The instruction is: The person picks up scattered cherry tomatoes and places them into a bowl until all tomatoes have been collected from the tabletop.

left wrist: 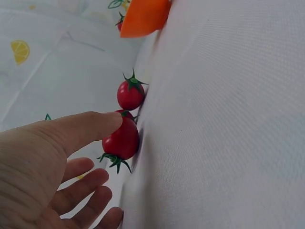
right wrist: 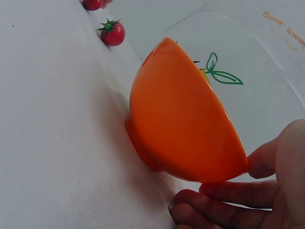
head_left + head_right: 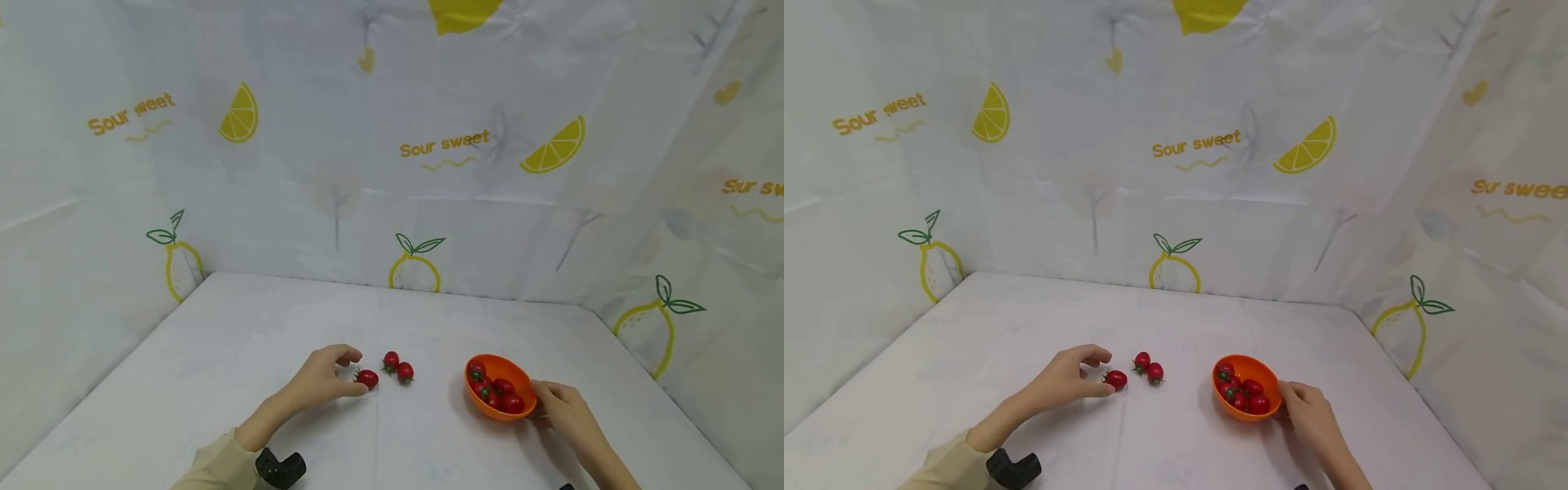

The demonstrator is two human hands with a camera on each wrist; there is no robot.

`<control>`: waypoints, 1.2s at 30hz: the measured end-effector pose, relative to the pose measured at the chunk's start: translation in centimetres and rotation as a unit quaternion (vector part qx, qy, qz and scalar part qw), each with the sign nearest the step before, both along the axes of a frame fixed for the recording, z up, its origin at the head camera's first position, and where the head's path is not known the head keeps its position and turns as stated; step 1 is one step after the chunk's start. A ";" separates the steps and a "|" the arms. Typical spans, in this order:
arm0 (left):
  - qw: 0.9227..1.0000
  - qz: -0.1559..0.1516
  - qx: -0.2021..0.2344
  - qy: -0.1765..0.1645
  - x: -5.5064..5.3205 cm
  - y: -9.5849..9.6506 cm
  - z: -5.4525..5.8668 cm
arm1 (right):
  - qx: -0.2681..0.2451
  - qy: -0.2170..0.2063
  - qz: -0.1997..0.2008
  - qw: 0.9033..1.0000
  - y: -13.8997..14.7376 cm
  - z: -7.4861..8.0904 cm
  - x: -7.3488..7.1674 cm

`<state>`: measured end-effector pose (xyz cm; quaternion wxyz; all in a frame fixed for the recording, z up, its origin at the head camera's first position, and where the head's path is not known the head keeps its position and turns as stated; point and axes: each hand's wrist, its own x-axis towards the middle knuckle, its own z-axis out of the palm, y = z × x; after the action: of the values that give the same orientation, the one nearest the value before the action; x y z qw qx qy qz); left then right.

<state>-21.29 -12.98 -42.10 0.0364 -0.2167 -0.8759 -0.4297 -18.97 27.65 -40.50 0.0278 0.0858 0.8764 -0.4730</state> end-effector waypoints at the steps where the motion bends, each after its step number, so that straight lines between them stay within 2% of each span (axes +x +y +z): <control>1: 1.000 0.000 0.000 0.001 -0.1 -0.1 -0.1 | 0.000 0.000 0.000 1.000 0.0 0.0 -0.1; 12: 1.000 -0.001 -0.010 0.015 -0.4 0.0 -0.5 | -0.003 0.001 -0.005 1.000 -0.1 -0.1 -0.2; 22: 1.000 -0.003 -0.013 0.014 -0.2 0.4 -0.6 | -0.003 -0.017 -0.008 1.000 -0.1 -0.1 -0.2; 36: 1.000 -0.012 -0.017 0.023 -0.3 0.5 -0.9 | -0.002 -0.012 -0.005 1.000 -0.1 -0.2 -0.3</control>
<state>-21.55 -12.51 -43.01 0.0481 -0.2379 -0.8792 -0.4100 -19.31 27.60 -40.68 0.0360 0.0958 0.8744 -0.4743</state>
